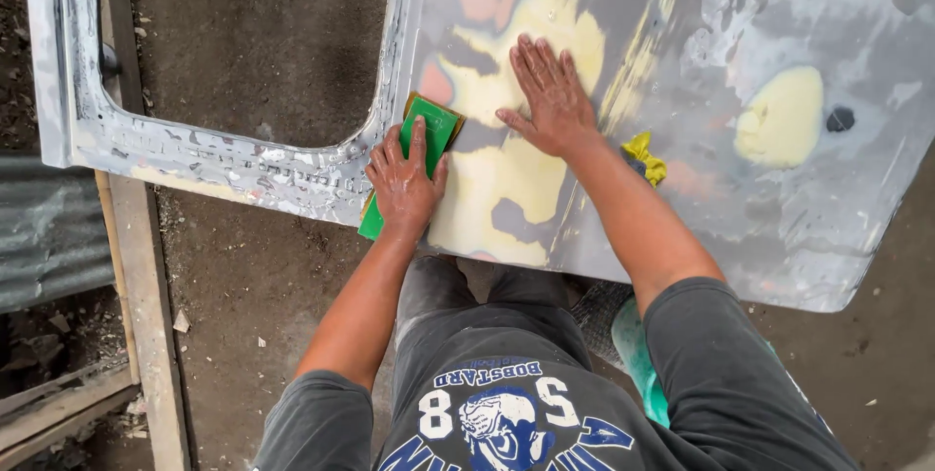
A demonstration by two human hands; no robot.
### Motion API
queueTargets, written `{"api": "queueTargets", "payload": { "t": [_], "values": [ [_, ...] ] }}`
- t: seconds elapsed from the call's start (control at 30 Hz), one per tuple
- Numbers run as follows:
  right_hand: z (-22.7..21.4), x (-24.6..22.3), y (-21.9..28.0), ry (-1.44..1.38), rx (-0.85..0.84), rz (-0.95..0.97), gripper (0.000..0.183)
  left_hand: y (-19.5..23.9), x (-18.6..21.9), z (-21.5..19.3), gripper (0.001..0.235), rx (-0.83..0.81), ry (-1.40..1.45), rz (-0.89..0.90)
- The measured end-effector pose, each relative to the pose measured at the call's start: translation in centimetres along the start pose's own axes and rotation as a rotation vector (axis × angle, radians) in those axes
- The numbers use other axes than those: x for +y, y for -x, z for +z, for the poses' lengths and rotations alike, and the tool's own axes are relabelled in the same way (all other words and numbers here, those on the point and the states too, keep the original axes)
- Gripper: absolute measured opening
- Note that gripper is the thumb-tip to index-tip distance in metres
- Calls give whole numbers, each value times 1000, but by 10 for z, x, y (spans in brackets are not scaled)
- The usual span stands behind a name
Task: The person sands a large, flat metal car part using a green sanding block and a yellow cloth. They repeatedly rub the surface, occasionally dipping the tools into a green bucket of water to clean them before resuming sanding.
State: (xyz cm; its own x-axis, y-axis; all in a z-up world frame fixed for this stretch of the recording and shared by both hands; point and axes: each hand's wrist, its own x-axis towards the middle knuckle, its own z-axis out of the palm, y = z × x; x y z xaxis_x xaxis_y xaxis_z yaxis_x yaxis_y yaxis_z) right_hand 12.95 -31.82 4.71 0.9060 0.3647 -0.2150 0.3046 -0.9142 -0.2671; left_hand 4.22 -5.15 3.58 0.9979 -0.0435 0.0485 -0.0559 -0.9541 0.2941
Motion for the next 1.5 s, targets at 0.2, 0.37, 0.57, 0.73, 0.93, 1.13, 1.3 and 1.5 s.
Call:
{"api": "queueTargets", "payload": {
  "t": [0.2,0.37,0.57,0.73,0.93,1.13,1.3,1.5],
  "values": [
    [-26,36,-51,38,-48,-45,93,-2,5,-3,71,7,12,-35],
    [-44,70,-93,-20,18,33,92,-3,8,-6,72,8,11,-38],
    [-42,67,-102,-49,77,107,93,-1,9,-3,72,27,9,-29],
    [-25,46,-77,-29,98,95,93,2,9,-3,72,28,26,-19],
    [-1,7,-38,-36,129,121,93,0,2,4,72,21,44,16],
    [25,-41,-7,-18,126,164,93,28,-20,3,75,-2,56,37],
    [40,-81,12,-14,105,186,93,56,-48,6,77,8,73,34],
    [53,-114,29,3,80,181,94,80,-84,-4,78,37,171,-65]
  ]
}}
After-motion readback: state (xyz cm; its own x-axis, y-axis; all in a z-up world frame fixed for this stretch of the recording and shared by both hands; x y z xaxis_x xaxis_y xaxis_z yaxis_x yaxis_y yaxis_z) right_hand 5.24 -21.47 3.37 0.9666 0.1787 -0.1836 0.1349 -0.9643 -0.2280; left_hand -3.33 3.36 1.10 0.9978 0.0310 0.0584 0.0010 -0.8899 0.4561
